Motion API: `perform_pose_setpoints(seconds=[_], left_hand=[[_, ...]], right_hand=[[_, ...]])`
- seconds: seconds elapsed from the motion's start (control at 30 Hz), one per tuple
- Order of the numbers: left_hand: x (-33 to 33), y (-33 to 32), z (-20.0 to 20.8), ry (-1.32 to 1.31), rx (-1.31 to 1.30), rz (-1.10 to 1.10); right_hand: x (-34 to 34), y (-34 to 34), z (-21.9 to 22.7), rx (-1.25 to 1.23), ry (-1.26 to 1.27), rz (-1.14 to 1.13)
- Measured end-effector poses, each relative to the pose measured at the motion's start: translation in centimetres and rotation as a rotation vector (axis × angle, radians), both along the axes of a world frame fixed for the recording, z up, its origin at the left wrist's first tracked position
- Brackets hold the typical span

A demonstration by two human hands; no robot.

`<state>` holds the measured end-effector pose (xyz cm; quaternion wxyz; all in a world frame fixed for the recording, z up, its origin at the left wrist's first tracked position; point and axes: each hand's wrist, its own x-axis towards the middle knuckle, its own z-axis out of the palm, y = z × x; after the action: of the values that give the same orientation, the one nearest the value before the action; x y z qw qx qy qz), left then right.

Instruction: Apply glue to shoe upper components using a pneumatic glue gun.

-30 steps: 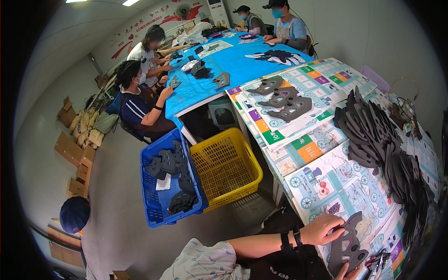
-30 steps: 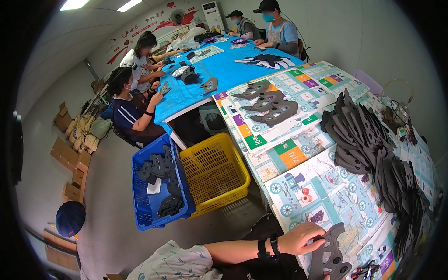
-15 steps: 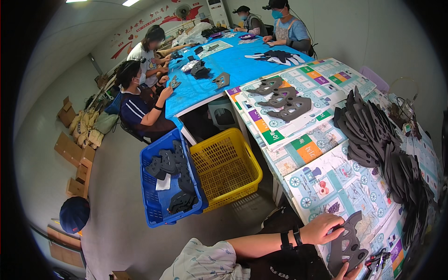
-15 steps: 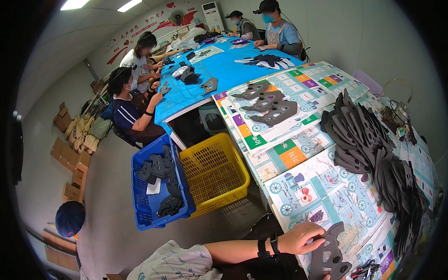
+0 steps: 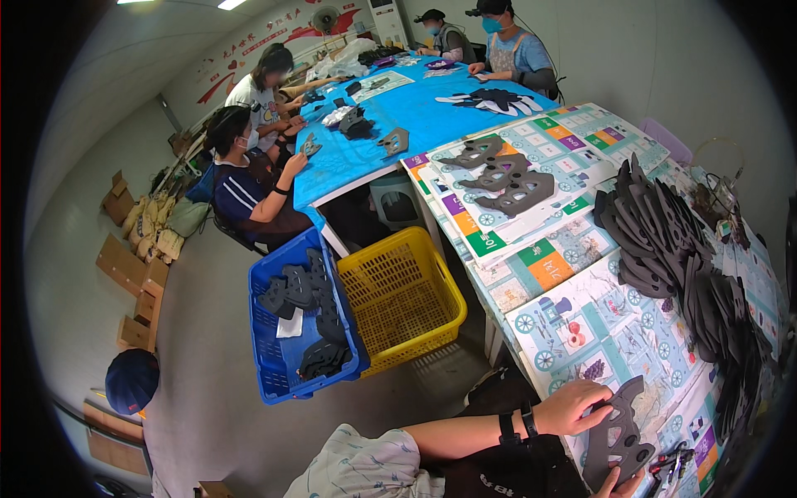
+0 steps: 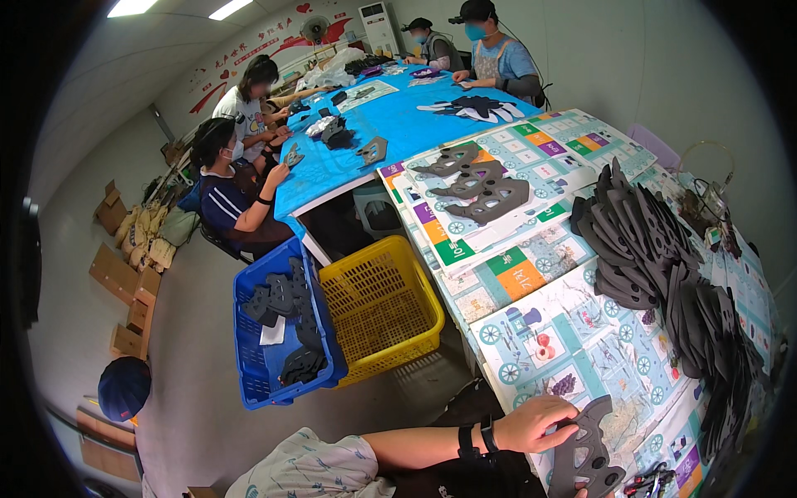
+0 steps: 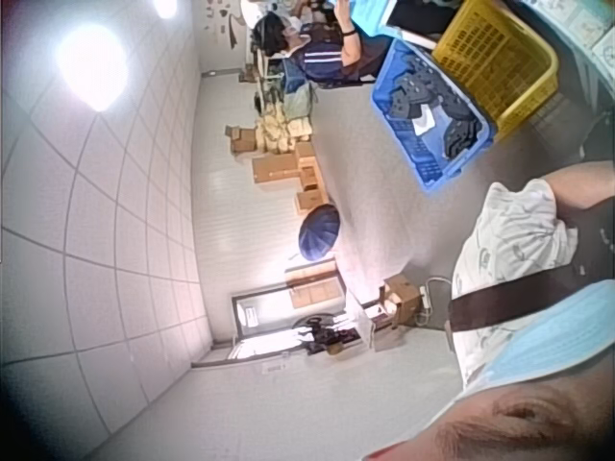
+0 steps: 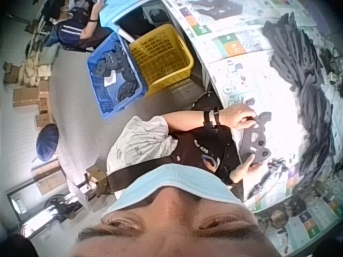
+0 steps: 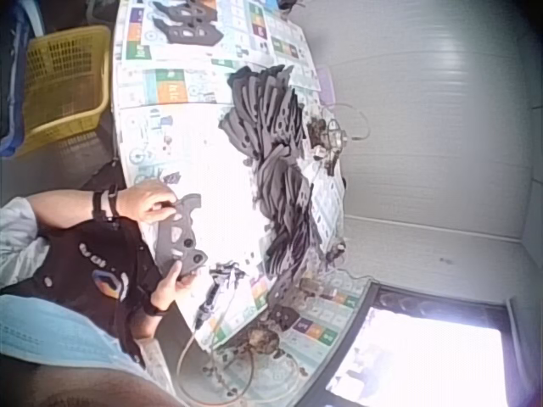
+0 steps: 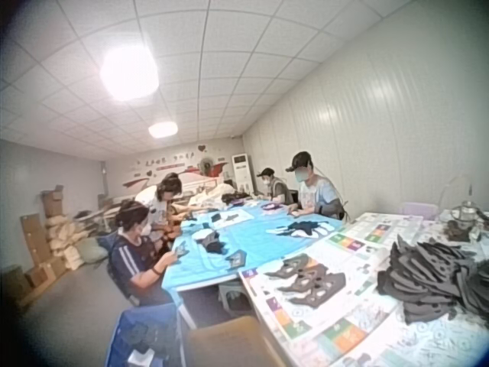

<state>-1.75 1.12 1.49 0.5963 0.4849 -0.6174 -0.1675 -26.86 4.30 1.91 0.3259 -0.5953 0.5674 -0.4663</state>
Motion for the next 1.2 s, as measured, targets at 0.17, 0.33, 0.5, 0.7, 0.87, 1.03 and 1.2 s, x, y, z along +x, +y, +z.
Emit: perform_pose_setpoints(seconds=[0.17,0.33,0.5,0.7,0.87,1.03,1.2], left_hand=[[0.0,0.0,-0.1,0.000,-0.011,0.007],[0.0,0.0,-0.1,0.002,-0.003,0.001],[0.0,0.0,-0.1,-0.004,-0.001,0.003],[-0.1,0.1,-0.1,0.010,-0.013,0.007],[0.0,0.1,0.0,0.000,0.005,-0.003],[0.0,0.0,-0.1,0.005,-0.035,0.016],[0.1,-0.1,0.0,0.002,-0.018,0.007]], right_hand=[[0.3,0.0,0.2,-0.028,-0.040,0.029],[0.4,0.0,0.3,-0.019,-0.066,0.032],[0.7,0.1,0.8,-0.042,-0.044,0.037],[0.7,0.1,0.8,-0.067,-0.043,0.039],[0.3,0.1,0.6,-0.019,0.038,0.012],[1.0,0.0,1.1,-0.075,-0.012,0.029],[1.4,-0.1,1.2,-0.084,-0.028,0.020]])
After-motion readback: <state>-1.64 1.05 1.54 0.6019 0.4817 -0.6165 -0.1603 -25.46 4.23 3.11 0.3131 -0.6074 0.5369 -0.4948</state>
